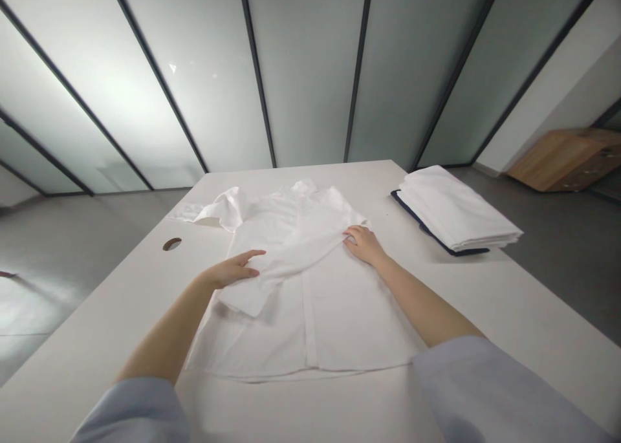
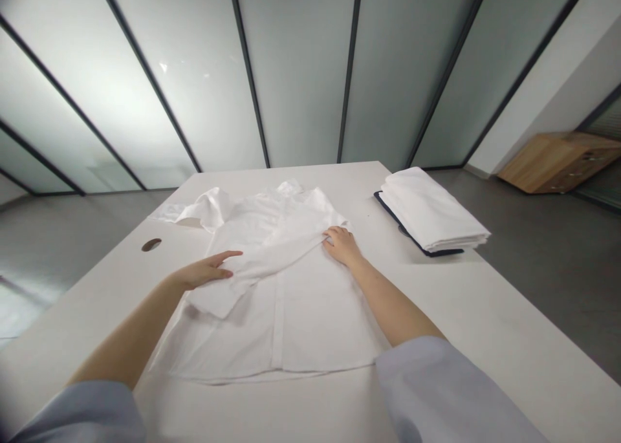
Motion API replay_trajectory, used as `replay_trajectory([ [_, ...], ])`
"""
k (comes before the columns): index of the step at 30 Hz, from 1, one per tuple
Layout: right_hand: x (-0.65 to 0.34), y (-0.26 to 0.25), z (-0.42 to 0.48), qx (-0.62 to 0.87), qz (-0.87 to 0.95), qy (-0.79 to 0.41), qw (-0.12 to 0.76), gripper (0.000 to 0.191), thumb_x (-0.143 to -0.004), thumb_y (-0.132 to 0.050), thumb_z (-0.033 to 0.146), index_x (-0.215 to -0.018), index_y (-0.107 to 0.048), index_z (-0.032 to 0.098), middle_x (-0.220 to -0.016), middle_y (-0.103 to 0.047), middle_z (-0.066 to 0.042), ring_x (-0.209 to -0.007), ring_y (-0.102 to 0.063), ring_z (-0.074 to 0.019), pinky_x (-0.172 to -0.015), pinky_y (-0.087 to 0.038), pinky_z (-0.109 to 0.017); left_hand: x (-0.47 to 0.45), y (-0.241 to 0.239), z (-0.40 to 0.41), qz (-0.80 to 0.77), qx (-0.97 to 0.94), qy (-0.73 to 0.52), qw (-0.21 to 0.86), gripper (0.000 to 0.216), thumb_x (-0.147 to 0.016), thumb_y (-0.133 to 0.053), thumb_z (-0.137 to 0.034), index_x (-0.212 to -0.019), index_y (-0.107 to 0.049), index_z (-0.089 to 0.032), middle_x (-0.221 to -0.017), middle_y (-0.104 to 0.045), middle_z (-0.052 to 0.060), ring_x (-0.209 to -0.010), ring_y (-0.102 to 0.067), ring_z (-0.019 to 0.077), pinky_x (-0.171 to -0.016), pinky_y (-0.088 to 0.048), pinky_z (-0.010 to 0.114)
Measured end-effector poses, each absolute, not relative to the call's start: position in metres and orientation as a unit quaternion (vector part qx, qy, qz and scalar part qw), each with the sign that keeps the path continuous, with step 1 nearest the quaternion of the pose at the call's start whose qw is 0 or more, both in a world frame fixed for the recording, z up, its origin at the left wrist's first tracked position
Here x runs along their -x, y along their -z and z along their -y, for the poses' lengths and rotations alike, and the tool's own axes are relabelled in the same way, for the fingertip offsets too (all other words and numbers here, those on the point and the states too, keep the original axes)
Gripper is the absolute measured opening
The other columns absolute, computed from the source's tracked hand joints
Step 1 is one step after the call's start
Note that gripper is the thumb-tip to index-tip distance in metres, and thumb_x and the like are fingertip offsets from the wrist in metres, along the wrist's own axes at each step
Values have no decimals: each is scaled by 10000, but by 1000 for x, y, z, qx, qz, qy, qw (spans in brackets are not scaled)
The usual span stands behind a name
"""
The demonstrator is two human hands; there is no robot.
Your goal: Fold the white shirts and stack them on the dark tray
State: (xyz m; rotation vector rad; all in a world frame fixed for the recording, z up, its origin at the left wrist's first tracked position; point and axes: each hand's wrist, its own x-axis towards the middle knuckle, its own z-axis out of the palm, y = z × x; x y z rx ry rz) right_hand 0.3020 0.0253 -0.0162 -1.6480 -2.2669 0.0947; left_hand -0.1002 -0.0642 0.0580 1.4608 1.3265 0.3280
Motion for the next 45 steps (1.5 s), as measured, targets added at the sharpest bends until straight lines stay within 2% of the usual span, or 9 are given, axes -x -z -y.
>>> replay_trajectory([
  [4, -303, 17, -26, 579, 797, -35, 166, 318, -900, -490, 290, -1160, -646, 198, -1296, -589, -97, -1195, -507, -239, -1007, -386, -368, 109, -57, 51, -625, -595, -90, 498, 920, -608, -749, -548, -1411, -453, -208, -1205, -662, 96, -1017, -647, 257, -822, -508, 303],
  [11, -300, 18, -23, 592, 787, 14, 171, 436, -895, -511, 334, -1302, -565, 190, -1448, -469, -120, -1330, -401, -286, -1073, -338, -428, 99, -50, 11, -696, -683, -84, 207, 668, -769, -555, -610, -1297, -533, -201, -990, -707, 67, -902, -657, 220, -806, -487, 291],
  [19, -296, 21, -25, 588, 798, 6, 131, 494, -970, -383, 450, -1378, -513, 203, -1459, -475, -103, -1366, -385, -275, -1087, -340, -428, 74, -56, 30, -639, -688, -2, 344, 812, -628, -690, -625, -1303, -527, -204, -1213, -649, 123, -1073, -616, 299, -903, -481, 370],
  [24, -298, 23, -28, 592, 794, 1, 137, 460, -985, -357, 427, -1336, -558, 207, -1426, -510, -105, -1336, -426, -254, -1077, -349, -408, 78, -55, 55, -530, -642, -174, 527, 988, -673, -684, -531, -1519, -224, -310, -1497, -432, 69, -1317, -458, 296, -996, -446, 361],
  [27, -298, 22, -27, 592, 794, -1, 135, 448, -984, -367, 409, -1315, -580, 194, -1421, -513, -113, -1331, -428, -259, -1074, -350, -404, 84, -49, 63, -519, -632, -148, 556, 1104, -632, -709, -531, -1545, -138, -284, -1557, -336, 62, -1385, -367, 301, -1034, -417, 357],
  [31, -297, 21, -25, 593, 794, -3, 135, 441, -973, -398, 403, -1310, -582, 184, -1416, -514, -122, -1329, -427, -267, -1074, -351, -408, 91, -49, 60, -581, -687, -26, 435, 1032, -617, -714, -598, -1503, -311, -257, -1482, -453, 92, -1329, -442, 321, -1044, -392, 357],
  [35, -298, 19, -24, 592, 795, 1, 131, 464, -964, -413, 424, -1334, -555, 182, -1430, -494, -132, -1332, -422, -273, -1077, -351, -415, 92, -53, 45, -629, -724, -8, 282, 956, -697, -613, -675, -1482, -351, -195, -1137, -692, 99, -1062, -635, 290, -940, -454, 359],
  [40, -295, 18, -23, 601, 791, 16, 115, 540, -970, -378, 483, -1420, -458, 196, -1531, -362, -126, -1406, -318, -288, -1104, -314, -430, 76, -32, 21, -608, -777, -79, 141, 720, -845, -458, -608, -1413, -439, -165, -1422, -499, 139, -1300, -468, 283, -1084, -344, 383],
  [45, -290, 17, -22, 619, 783, 5, 64, 569, -971, -343, 540, -1420, -459, 210, -1516, -392, -123, -1405, -325, -281, -1101, -306, -425, 58, -5, 4, -634, -770, -30, 68, 654, -932, -343, -550, -1466, -360, -172, -1577, -263, 142, -1453, -228, 297, -1154, -211, 457],
])
